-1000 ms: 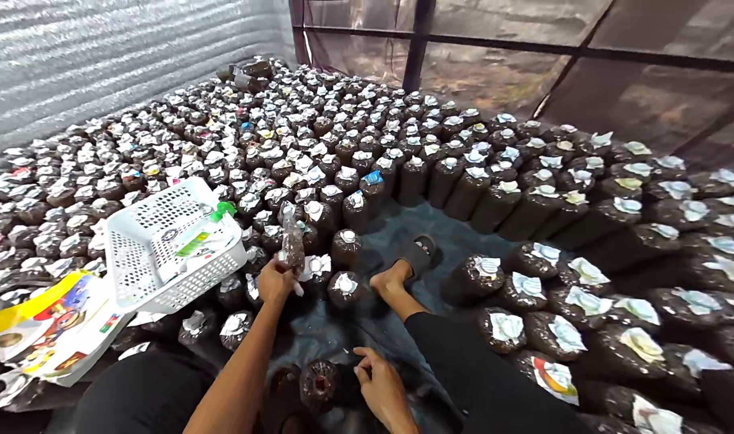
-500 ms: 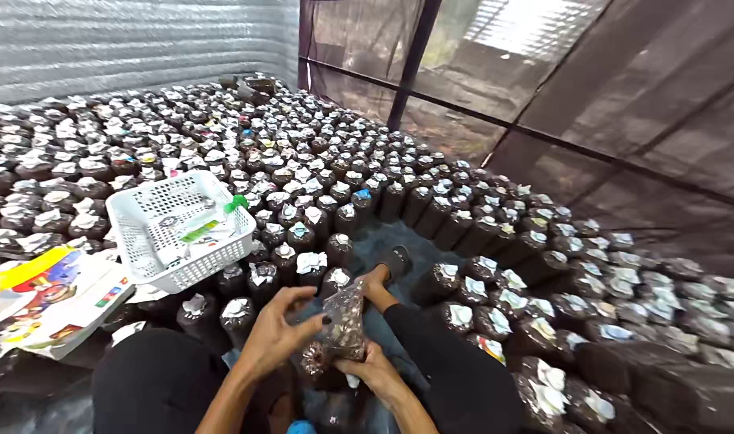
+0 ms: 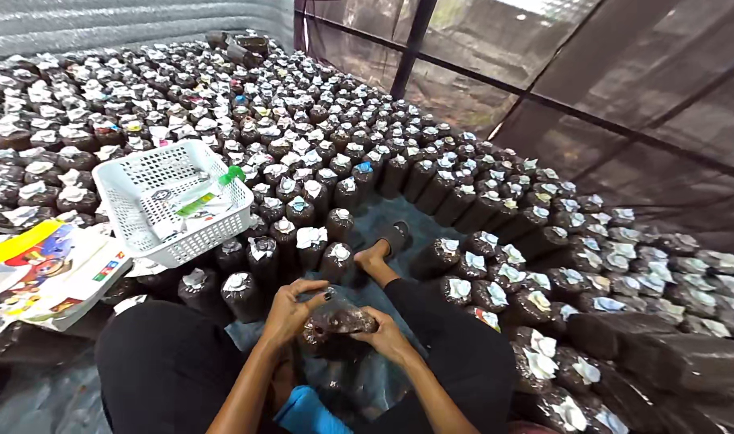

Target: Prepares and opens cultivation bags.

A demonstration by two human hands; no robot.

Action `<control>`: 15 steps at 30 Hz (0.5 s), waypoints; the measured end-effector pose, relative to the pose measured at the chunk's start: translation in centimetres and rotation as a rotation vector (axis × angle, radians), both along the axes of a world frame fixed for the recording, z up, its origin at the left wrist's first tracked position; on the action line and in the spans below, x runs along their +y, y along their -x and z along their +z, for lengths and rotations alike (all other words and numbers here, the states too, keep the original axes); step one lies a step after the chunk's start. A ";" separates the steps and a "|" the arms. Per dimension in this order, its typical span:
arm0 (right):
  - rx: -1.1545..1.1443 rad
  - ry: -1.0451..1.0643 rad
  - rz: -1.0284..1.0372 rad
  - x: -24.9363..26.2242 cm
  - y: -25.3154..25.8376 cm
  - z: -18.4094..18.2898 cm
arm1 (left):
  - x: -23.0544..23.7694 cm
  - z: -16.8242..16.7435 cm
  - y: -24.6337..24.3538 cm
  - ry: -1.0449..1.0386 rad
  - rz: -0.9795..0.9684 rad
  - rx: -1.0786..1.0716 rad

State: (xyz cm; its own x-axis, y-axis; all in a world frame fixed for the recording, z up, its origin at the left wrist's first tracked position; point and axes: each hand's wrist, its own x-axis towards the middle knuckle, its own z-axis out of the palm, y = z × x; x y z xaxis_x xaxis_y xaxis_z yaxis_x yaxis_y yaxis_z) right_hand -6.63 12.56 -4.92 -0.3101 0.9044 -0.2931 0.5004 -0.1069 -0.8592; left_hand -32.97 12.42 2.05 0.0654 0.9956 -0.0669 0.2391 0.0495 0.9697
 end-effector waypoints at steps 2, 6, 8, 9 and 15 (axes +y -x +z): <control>-0.158 -0.038 0.038 0.8 -0.9 -1.4 | -1.3 -3.6 1.4 0.128 0.040 0.017; -0.338 -0.020 0.052 1.2 -1.2 -2.4 | -3.0 -6.4 1.4 0.344 0.021 0.180; -0.423 -0.004 0.064 1.3 -0.9 -2.0 | -2.9 -6.3 0.7 0.376 -0.019 0.307; -0.460 0.001 0.072 1.3 -0.8 -1.8 | -2.8 -6.7 0.4 0.384 -0.037 0.387; -0.618 -0.008 0.112 1.4 -0.1 -0.1 | -2.2 -10.4 -1.3 0.339 -0.043 0.553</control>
